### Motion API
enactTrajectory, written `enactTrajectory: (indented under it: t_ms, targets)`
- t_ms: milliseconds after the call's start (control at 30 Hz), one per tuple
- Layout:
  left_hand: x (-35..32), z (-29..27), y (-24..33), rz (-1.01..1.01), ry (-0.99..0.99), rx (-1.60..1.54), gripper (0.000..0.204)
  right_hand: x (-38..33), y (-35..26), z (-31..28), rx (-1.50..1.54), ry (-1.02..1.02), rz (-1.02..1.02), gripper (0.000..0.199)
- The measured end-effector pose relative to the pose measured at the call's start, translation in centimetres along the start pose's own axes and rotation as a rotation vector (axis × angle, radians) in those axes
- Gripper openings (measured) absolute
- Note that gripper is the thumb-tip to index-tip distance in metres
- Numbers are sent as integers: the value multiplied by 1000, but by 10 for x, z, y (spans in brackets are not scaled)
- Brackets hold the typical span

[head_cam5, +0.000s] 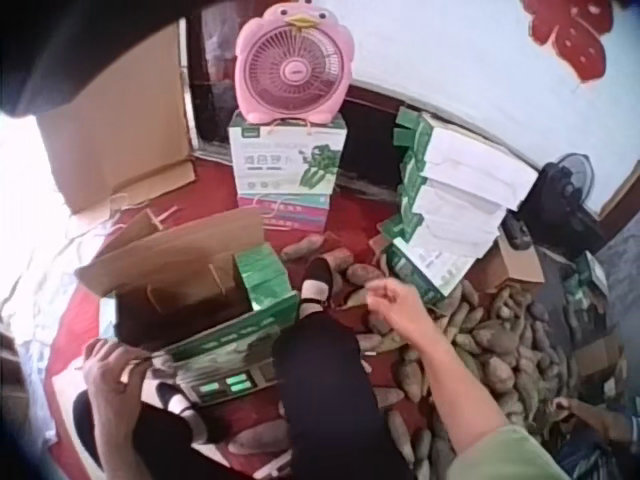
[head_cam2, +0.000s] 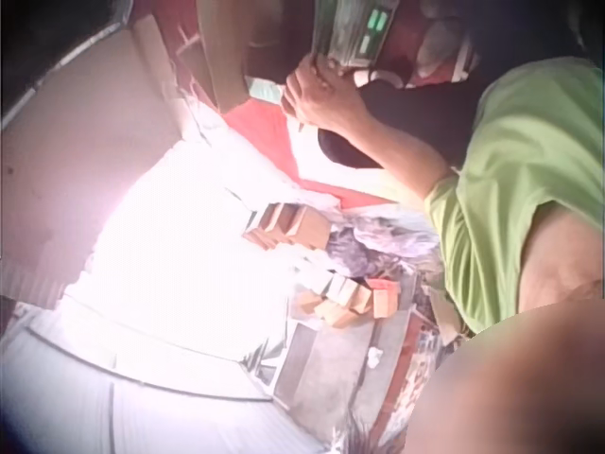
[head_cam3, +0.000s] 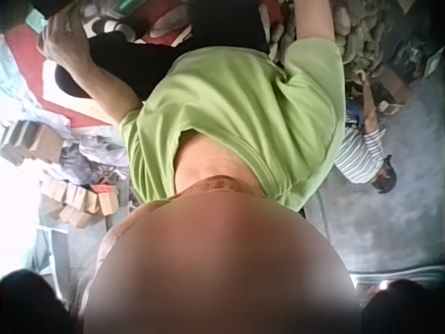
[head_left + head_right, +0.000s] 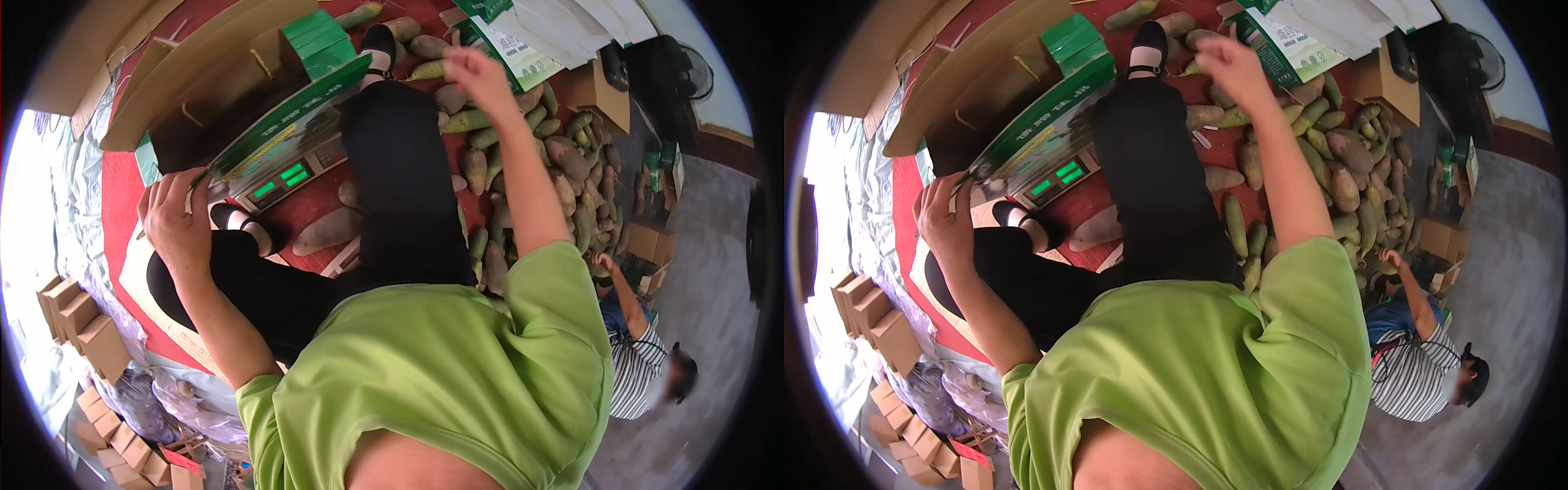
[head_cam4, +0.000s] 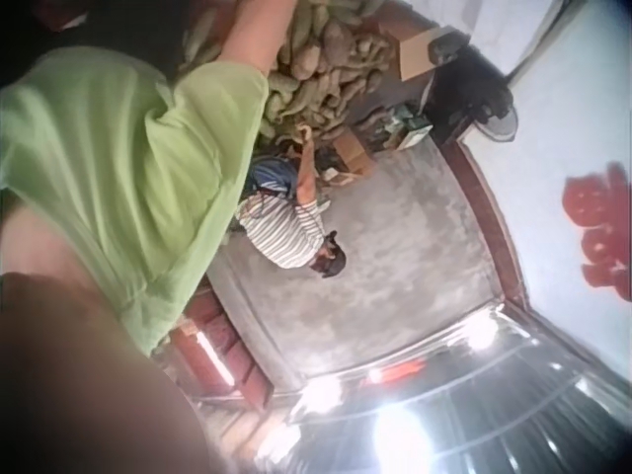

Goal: The recorder is weighing and packing sweet potatoes into boxes.

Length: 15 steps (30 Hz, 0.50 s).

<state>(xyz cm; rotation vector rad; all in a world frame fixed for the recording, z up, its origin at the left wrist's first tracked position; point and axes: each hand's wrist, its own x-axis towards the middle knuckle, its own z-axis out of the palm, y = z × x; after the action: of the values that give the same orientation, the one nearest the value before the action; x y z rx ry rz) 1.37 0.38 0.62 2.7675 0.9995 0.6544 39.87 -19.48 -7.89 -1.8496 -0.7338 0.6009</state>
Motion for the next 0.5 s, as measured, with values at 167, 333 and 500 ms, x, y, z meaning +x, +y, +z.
enactTrajectory:
  t_ms: [167, 333, 500]
  targets:
    - [-5, 3, -8, -30, 21, 62, 10, -84, 194, -6, -381, -16, 168, 27]
    - [6, 17, -2, 15, 39, 38, 9, -196, 296, 3, -633, -106, 300, 32]
    - [-4, 8, -10, 39, 122, 97, 7, -197, 240, 47, -836, -102, 481, 53]
